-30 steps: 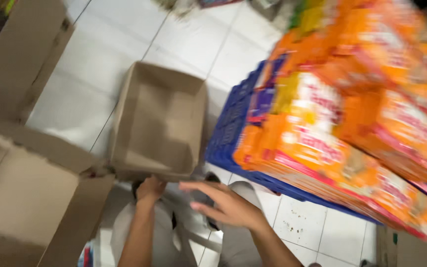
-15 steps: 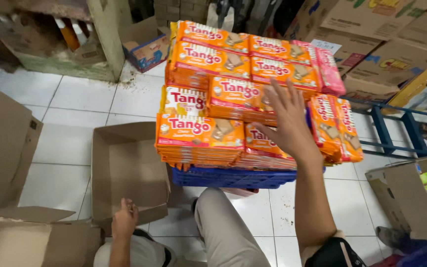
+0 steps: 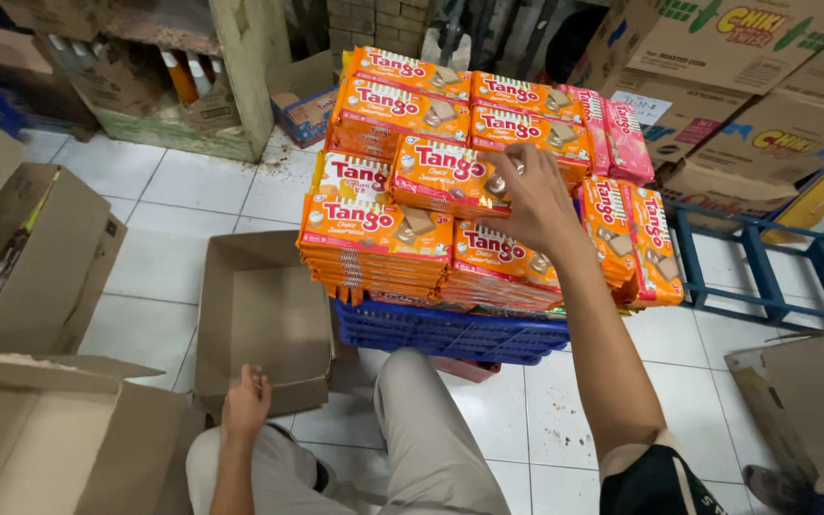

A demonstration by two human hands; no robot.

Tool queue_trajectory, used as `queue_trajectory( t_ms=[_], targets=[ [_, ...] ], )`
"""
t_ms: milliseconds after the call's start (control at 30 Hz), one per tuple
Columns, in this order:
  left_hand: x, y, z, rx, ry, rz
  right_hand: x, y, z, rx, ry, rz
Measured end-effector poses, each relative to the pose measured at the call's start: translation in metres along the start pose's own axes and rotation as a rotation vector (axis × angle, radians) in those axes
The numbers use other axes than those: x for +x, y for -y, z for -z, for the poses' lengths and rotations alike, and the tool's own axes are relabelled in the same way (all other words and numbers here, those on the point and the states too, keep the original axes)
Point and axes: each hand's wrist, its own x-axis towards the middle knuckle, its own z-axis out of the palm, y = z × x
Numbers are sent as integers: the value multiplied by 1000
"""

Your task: The person transfers packs of Tango biscuits from a blue crate into a cardboard box. They pick up packs of different flavors and place them into the box, arranging them in rows.

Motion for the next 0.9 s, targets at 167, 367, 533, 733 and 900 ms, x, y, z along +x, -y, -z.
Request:
queue_trajectory(
  t_ms=[167,367,533,733,900],
  targets=[
    [-27,-5,1,-91,-67,-8,-20,14,17,-122,-142,-15],
    [-64,-11,-11,-609,-273,71,-66,55,34,-9,-429,-28],
    [-126,-73,-2,-965,-330,136,-109,134,1,321,-549,30],
    [-182,-133,-4,-1279,-130,-518,-136,228,-79,613,-345,195],
    [-147,-161,49,-1269,-381,34,-121,285,-155,629,-199,63]
  ],
)
